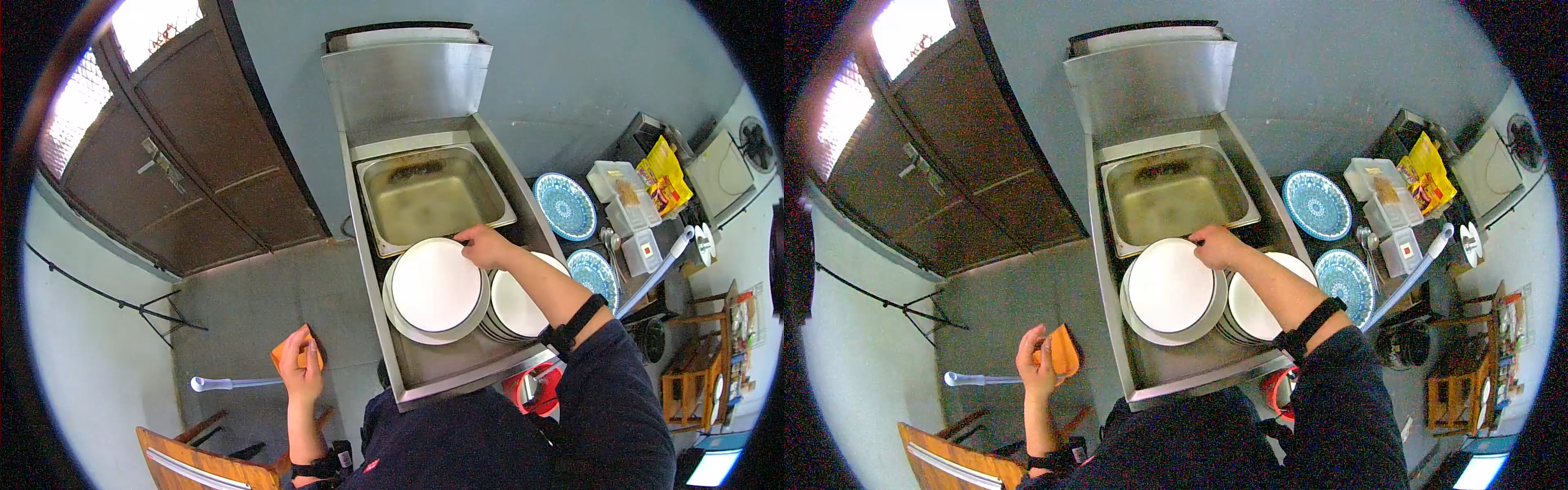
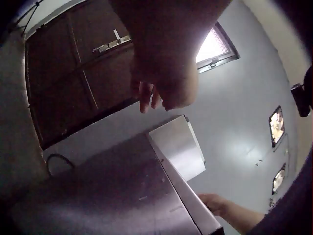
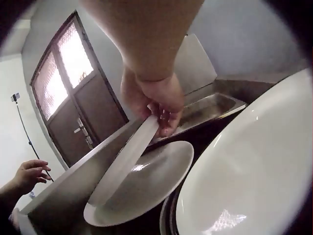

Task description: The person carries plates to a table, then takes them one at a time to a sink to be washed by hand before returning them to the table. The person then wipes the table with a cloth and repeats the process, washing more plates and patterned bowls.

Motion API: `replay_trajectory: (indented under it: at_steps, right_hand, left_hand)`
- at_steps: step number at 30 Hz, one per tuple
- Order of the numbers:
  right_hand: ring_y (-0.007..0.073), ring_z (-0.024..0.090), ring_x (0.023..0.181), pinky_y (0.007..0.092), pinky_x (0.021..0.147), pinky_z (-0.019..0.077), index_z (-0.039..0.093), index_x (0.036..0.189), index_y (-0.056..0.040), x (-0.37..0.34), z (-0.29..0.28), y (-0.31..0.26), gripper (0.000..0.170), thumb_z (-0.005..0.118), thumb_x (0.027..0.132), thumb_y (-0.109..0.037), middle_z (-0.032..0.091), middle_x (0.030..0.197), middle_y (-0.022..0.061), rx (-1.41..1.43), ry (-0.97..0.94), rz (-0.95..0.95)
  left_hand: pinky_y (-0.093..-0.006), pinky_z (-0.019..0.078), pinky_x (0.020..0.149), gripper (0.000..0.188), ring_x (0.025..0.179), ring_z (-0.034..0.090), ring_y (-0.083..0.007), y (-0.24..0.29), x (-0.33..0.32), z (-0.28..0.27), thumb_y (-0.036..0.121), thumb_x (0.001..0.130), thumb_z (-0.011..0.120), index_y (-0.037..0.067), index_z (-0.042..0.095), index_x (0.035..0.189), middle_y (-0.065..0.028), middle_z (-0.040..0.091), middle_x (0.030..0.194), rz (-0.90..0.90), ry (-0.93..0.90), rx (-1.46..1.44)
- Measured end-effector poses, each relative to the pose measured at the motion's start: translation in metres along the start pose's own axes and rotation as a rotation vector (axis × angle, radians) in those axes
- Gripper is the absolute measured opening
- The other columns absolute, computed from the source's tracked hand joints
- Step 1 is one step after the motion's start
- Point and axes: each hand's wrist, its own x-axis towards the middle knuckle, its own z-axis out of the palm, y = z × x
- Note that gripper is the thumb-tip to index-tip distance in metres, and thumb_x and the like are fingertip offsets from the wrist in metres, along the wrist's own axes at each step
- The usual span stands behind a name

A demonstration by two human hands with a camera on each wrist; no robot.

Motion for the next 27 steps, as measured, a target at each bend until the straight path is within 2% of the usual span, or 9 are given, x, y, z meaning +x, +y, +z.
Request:
replay_trajectory:
  at_steps: [4,10,13,17,18,21,22,24,27]
  right_hand:
    - [0.0257,0.057,0.088,0.0319,0.079,0.044,0.061,0.097,-0.0073,0.001,-0.017,-0.009,0.028,0.051,0.071,-0.009,0.06,0.093,0.0169,-0.044,-0.005,-0.009]
    - [0.0209,0.06,0.073,0.0315,0.067,0.047,0.062,0.094,-0.0026,0.022,-0.069,-0.02,0.027,0.05,0.069,-0.004,0.063,0.081,0.0146,0.191,0.083,-0.008]
    - [0.0207,0.06,0.07,0.032,0.062,0.0478,0.062,0.091,0.0008,0.044,-0.102,-0.026,0.027,0.048,0.068,-0.001,0.062,0.078,0.0144,0.287,0.163,0.051]
    - [0.0243,0.06,0.061,0.0355,0.048,0.0497,0.062,0.087,0.0001,0.086,-0.115,-0.027,0.024,0.046,0.069,0.0,0.061,0.075,0.0139,0.31,0.209,0.15]
    - [0.0252,0.06,0.06,0.0364,0.045,0.05,0.062,0.086,0.0004,0.106,-0.105,-0.012,0.023,0.047,0.069,-0.001,0.061,0.075,0.0143,0.332,0.336,0.179]
    - [0.0295,0.061,0.067,0.0375,0.053,0.051,0.061,0.092,0.0,0.139,-0.084,0.009,0.026,0.048,0.069,-0.004,0.061,0.087,0.0163,0.267,0.266,0.212]
    - [0.0303,0.06,0.073,0.0379,0.061,0.0503,0.061,0.092,0.0,0.174,-0.06,0.056,0.027,0.048,0.068,-0.003,0.06,0.09,0.0163,0.212,0.278,0.118]
    - [0.0293,0.06,0.076,0.0374,0.056,0.0494,0.057,0.098,0.0015,0.203,-0.041,0.087,0.031,0.048,0.068,-0.001,0.059,0.094,0.0169,0.101,0.258,0.101]
    - [0.0252,0.06,0.071,0.0364,0.049,0.0504,0.055,0.103,0.0015,0.188,-0.038,0.051,0.036,0.047,0.068,0.003,0.058,0.093,0.0155,0.298,0.067,0.293]
  left_hand:
    - [-0.0277,0.0438,0.07,0.023,0.077,0.057,-0.018,0.003,0.008,-0.001,0.004,0.076,0.054,-0.001,0.055,0.099,-0.0124,0.057,0.095,-0.048,-0.036,-0.006]
    - [-0.0282,0.0433,0.072,0.03,0.082,0.056,-0.0183,-0.007,0.04,-0.006,0.005,0.073,0.057,0.0,0.053,0.103,-0.0117,0.056,0.098,-0.081,-0.083,-0.095]
    - [-0.0279,0.0425,0.074,0.033,0.083,0.055,-0.0178,0.016,0.083,-0.004,0.005,0.073,0.058,0.001,0.052,0.105,-0.0109,0.055,0.1,0.023,-0.146,-0.084]
    - [-0.0344,0.0416,0.081,0.042,0.097,0.052,-0.0286,0.041,0.137,0.023,0.012,0.073,0.061,0.005,0.047,0.112,-0.0142,0.053,0.107,0.271,-0.363,0.055]
    - [-0.0359,0.0402,0.084,0.044,0.1,0.05,-0.0298,0.044,0.147,0.034,0.015,0.074,0.061,0.005,0.046,0.114,-0.0147,0.051,0.109,0.306,-0.428,0.088]
    - [-0.0397,0.0359,0.089,0.05,0.108,0.044,-0.0315,0.043,0.175,0.073,0.026,0.077,0.058,0.007,0.04,0.12,-0.0154,0.047,0.116,0.385,-0.624,0.188]
    - [-0.0404,0.0345,0.09,0.052,0.11,0.042,-0.0308,0.04,0.18,0.088,0.029,0.078,0.056,0.007,0.038,0.121,-0.0152,0.045,0.119,0.391,-0.691,0.216]
    - [-0.042,0.0315,0.093,0.054,0.115,0.037,-0.0296,0.039,0.194,0.114,0.036,0.08,0.051,0.008,0.036,0.123,-0.0148,0.04,0.123,0.412,-0.82,0.305]
    - [-0.0449,0.0272,0.096,0.056,0.12,0.031,-0.029,0.033,0.207,0.15,0.044,0.082,0.044,0.011,0.033,0.126,-0.014,0.035,0.129,0.431,-0.974,0.471]
